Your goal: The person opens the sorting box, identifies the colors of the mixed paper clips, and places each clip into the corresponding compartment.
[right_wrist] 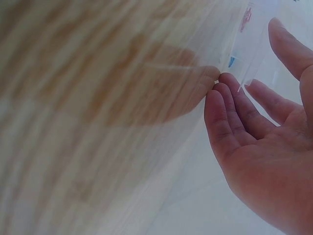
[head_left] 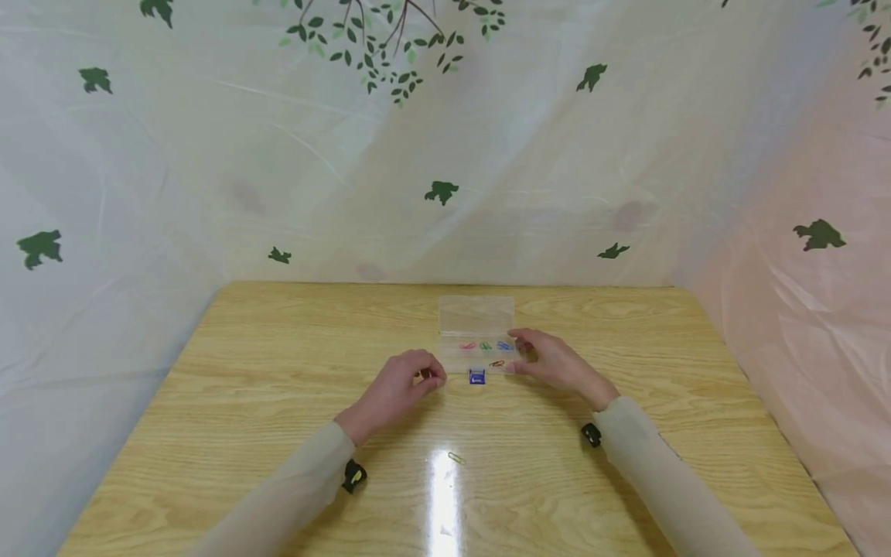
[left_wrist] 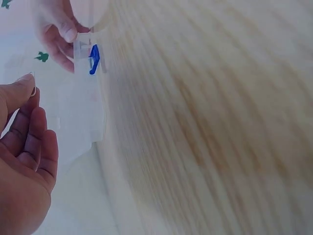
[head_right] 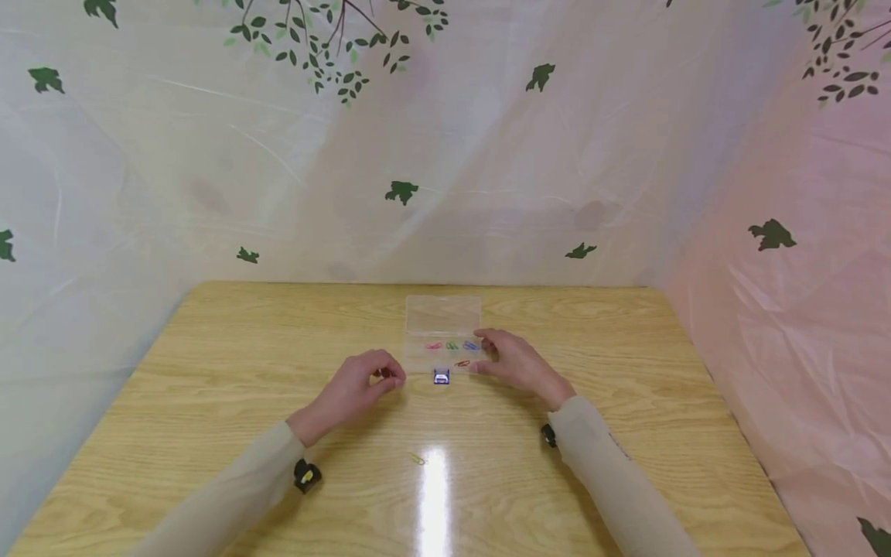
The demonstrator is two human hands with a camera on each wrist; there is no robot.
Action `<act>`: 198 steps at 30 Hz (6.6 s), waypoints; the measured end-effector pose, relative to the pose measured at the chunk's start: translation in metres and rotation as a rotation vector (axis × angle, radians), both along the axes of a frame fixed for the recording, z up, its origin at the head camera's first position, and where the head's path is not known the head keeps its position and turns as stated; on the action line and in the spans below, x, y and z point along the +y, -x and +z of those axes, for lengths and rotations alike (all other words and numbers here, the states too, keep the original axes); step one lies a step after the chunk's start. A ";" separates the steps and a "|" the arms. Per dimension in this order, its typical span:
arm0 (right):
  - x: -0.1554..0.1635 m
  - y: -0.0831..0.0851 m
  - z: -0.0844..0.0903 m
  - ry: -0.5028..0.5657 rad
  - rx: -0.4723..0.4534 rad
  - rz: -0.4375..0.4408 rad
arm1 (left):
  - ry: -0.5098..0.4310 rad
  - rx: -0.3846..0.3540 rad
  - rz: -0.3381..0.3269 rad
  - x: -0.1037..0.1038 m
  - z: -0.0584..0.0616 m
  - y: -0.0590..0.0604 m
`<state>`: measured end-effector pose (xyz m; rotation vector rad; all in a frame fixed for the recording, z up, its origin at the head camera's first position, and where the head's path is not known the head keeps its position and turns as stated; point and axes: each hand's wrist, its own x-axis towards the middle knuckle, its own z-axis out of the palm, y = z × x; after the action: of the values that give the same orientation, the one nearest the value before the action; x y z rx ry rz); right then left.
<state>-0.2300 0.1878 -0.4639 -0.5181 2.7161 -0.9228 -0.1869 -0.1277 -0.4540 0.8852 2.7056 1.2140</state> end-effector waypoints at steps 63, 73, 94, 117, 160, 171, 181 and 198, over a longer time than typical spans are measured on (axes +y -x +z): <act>0.004 -0.006 -0.001 0.002 0.010 0.031 | 0.119 0.047 0.195 0.031 -0.014 0.051; 0.004 -0.004 -0.002 0.007 0.003 0.030 | 0.060 0.047 0.065 0.026 -0.005 0.026; -0.002 -0.005 0.003 0.013 -0.025 0.002 | 0.118 -0.052 -0.223 0.003 0.003 -0.019; 0.001 -0.008 0.004 -0.007 0.000 0.029 | 0.224 -0.107 -0.403 0.010 -0.013 -0.055; 0.001 -0.006 0.004 -0.011 -0.017 0.018 | 0.334 0.022 -0.409 0.021 -0.020 -0.055; 0.002 -0.004 0.003 -0.006 -0.003 0.030 | 0.201 -0.073 -0.344 0.017 -0.019 -0.053; 0.002 -0.006 0.002 0.003 0.009 0.037 | 0.121 0.015 -0.204 0.016 -0.001 -0.035; 0.002 -0.006 0.002 0.017 -0.010 0.024 | -0.065 0.115 -0.047 0.013 0.004 -0.006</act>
<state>-0.2240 0.1899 -0.4619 -0.5470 2.6894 -0.9403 -0.1806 -0.1147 -0.4496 1.0520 2.7285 1.2873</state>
